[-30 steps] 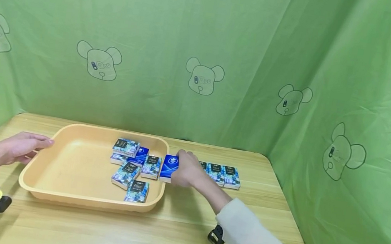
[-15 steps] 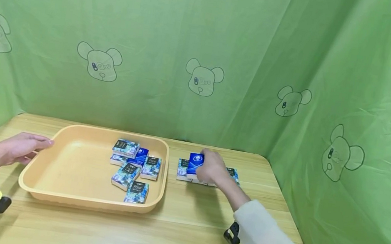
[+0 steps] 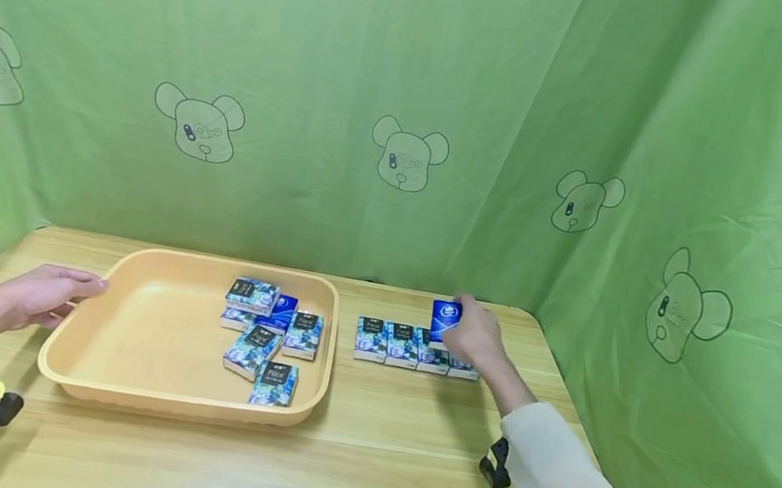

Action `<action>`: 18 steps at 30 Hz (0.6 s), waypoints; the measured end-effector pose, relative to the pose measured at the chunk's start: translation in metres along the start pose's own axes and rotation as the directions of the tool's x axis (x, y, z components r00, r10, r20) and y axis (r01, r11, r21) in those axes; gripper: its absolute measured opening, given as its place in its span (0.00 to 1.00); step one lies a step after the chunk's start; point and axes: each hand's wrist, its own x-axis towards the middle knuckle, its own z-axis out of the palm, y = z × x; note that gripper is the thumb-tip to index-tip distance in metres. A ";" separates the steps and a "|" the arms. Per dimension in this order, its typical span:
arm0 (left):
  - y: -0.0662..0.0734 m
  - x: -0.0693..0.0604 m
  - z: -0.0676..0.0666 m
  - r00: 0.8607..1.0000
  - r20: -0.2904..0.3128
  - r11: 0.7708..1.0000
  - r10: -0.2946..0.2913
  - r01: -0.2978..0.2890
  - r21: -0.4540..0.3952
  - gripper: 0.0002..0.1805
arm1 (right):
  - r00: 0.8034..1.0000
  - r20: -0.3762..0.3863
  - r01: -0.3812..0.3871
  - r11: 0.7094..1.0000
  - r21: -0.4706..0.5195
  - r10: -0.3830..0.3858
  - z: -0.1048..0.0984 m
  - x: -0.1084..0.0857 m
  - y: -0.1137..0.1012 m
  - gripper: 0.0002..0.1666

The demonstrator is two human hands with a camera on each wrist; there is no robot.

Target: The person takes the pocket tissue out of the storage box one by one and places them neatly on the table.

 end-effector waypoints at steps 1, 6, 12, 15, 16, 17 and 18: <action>0.000 0.000 0.000 1.000 0.000 1.000 0.000 0.000 0.001 0.38 | 1.000 -0.003 -0.009 1.000 -0.001 0.009 -0.001 0.001 0.004 0.49; -0.002 0.000 0.000 1.000 -0.006 1.000 -0.001 0.001 0.005 0.38 | 0.999 -0.039 -0.031 0.999 -0.029 0.030 -0.007 0.005 0.024 0.48; -0.002 0.001 0.000 1.000 -0.005 1.000 0.006 -0.006 -0.003 0.38 | 0.996 -0.077 -0.045 0.998 -0.041 0.041 -0.012 0.005 0.051 0.46; -0.002 0.001 0.001 1.000 -0.006 1.000 0.006 -0.006 -0.007 0.38 | 0.995 -0.048 -0.083 0.997 -0.003 0.083 -0.014 0.005 0.062 0.48; -0.002 0.001 0.001 1.000 -0.005 1.000 0.007 -0.007 -0.007 0.38 | 0.995 -0.039 -0.094 0.995 0.012 0.095 -0.014 0.005 0.067 0.48; -0.002 0.001 0.001 1.000 -0.005 1.000 0.008 -0.008 -0.007 0.38 | 0.994 -0.036 -0.105 0.994 0.016 0.105 -0.013 0.005 0.070 0.49; -0.002 0.001 0.001 1.000 -0.004 1.000 0.008 -0.008 -0.006 0.38 | 0.993 -0.037 -0.110 0.994 0.013 0.111 -0.013 0.005 0.073 0.48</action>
